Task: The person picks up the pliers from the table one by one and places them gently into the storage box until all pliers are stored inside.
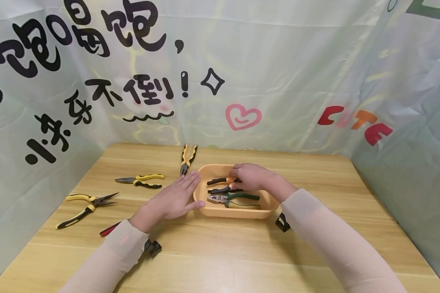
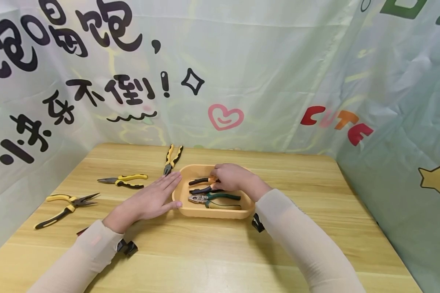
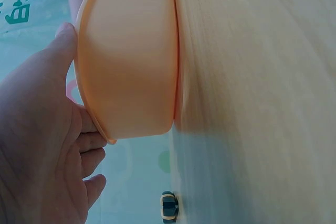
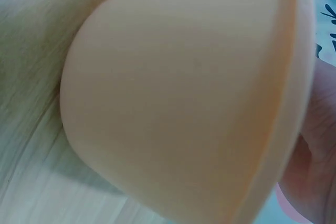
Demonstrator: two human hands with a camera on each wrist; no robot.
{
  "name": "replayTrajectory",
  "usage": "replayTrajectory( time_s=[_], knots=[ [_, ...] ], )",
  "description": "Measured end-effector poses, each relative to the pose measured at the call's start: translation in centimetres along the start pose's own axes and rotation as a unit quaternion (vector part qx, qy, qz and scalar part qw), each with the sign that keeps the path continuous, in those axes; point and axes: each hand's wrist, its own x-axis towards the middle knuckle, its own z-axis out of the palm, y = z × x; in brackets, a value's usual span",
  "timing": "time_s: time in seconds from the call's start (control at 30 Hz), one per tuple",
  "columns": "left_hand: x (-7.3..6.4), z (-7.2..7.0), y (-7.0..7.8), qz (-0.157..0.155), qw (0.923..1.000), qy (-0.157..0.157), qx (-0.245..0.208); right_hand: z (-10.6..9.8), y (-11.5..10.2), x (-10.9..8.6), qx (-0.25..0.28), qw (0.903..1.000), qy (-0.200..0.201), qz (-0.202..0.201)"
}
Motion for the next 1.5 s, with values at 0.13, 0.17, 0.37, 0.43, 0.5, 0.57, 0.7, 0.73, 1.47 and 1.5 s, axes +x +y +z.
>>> replayTrajectory(
  time_s=[0.13, 0.17, 0.37, 0.43, 0.5, 0.57, 0.7, 0.73, 1.47, 1.5],
  knots=[
    [0.0, 0.0, 0.0, 0.000, 1.0000, 0.001, -0.003, -0.2, 0.1, -0.2, -0.006, 1.0000, -0.002, 0.007],
    [-0.1, 0.0, 0.1, 0.001, 1.0000, 0.002, -0.004, -0.2, 0.1, -0.3, -0.008, 0.9999, -0.003, 0.008],
    [-0.1, 0.0, 0.1, 0.001, 1.0000, -0.001, -0.002, -0.6, 0.1, -0.8, -0.013, 0.9999, 0.002, 0.009],
    [-0.1, -0.1, 0.1, 0.001, 1.0000, -0.002, -0.002, -0.6, 0.1, -1.0, -0.013, 0.9999, 0.006, 0.007],
    [-0.1, -0.1, 0.1, 0.000, 1.0000, -0.004, -0.001, -0.7, 0.1, -1.3, -0.014, 0.9998, 0.011, 0.004],
    [-0.1, -0.1, 0.1, -0.002, 1.0000, -0.006, -0.002, -0.8, 0.1, -1.6, -0.011, 0.9998, 0.014, 0.007],
    [-0.1, -0.1, 0.2, -0.003, 1.0000, -0.008, -0.002, -0.9, 0.2, -2.1, -0.005, 0.9997, 0.019, 0.013],
    [-0.1, -0.1, 0.2, -0.003, 1.0000, -0.008, -0.002, -0.9, 0.2, -2.2, -0.004, 0.9997, 0.020, 0.016],
    [0.0, -0.1, 0.1, -0.002, 1.0000, -0.002, 0.001, -0.8, 0.5, -5.0, 0.014, 0.9982, 0.055, 0.020],
    [0.0, -0.1, 0.1, -0.001, 1.0000, -0.002, 0.001, -0.8, 0.6, -5.1, 0.014, 0.9981, 0.056, 0.022]
  ],
)
